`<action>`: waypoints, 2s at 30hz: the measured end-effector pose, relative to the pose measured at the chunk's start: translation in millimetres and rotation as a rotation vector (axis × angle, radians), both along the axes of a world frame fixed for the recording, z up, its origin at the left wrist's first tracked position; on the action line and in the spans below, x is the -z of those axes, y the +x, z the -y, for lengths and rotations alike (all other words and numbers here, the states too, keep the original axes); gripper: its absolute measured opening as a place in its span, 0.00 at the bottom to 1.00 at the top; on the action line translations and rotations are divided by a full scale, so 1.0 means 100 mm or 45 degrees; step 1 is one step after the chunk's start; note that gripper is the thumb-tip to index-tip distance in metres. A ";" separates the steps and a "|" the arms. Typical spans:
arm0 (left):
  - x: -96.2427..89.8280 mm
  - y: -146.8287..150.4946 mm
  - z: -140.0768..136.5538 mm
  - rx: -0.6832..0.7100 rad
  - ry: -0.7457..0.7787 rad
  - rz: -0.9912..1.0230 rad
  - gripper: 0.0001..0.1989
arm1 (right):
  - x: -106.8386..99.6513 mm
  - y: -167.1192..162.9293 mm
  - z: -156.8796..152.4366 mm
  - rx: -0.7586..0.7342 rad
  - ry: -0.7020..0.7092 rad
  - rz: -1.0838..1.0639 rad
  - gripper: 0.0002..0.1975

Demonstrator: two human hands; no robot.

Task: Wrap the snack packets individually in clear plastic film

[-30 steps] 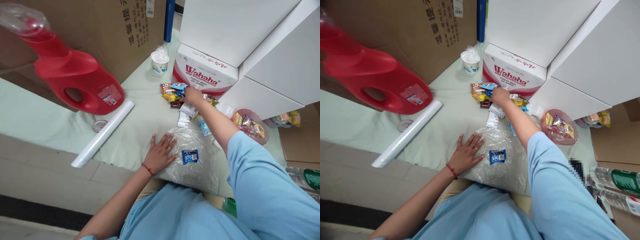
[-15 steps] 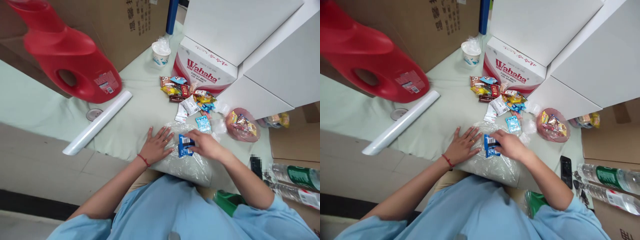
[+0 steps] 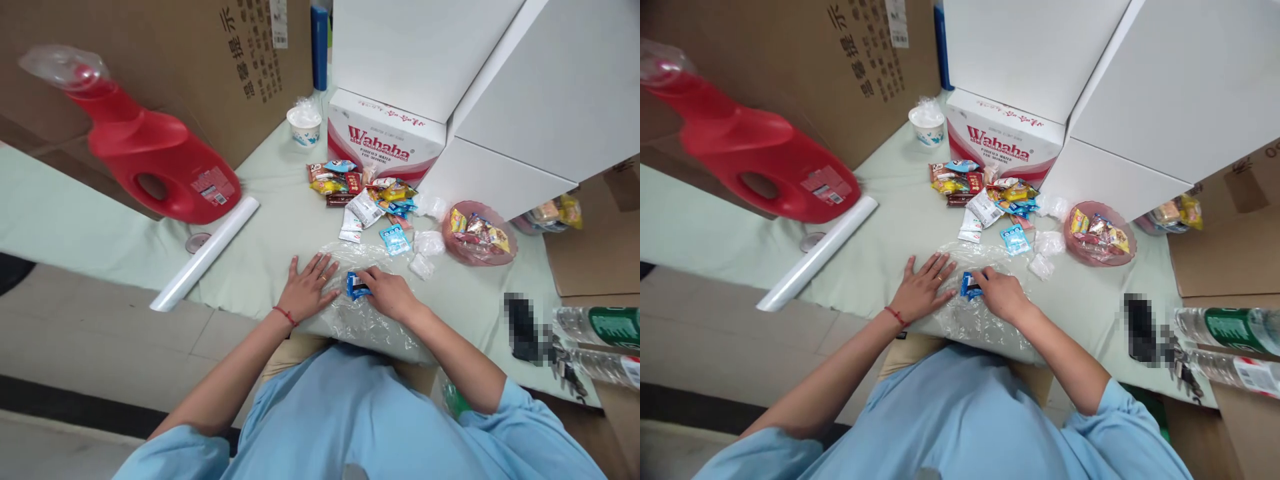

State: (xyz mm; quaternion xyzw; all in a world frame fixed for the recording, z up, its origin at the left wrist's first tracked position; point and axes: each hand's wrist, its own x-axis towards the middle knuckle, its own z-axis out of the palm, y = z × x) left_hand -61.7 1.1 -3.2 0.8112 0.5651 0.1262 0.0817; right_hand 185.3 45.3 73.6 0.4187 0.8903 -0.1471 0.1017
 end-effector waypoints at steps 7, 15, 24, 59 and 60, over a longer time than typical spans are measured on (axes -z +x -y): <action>-0.09 -0.10 0.19 -0.008 0.214 -0.025 0.31 | -0.07 0.45 0.14 0.089 -0.005 -0.414 0.30; -0.19 -0.26 0.51 0.466 -0.104 0.107 0.40 | 0.29 1.05 0.79 -0.119 0.006 -0.577 0.25; -0.21 -0.27 0.29 0.243 -0.189 0.377 0.16 | 0.17 1.00 0.43 0.137 -0.170 -0.962 0.12; -0.30 0.88 0.18 0.037 0.208 0.099 0.16 | -0.24 0.04 -0.66 -0.085 0.103 -0.248 0.10; -0.29 0.89 0.20 0.035 0.192 0.117 0.16 | -0.23 0.06 -0.54 -0.117 0.100 -0.214 0.11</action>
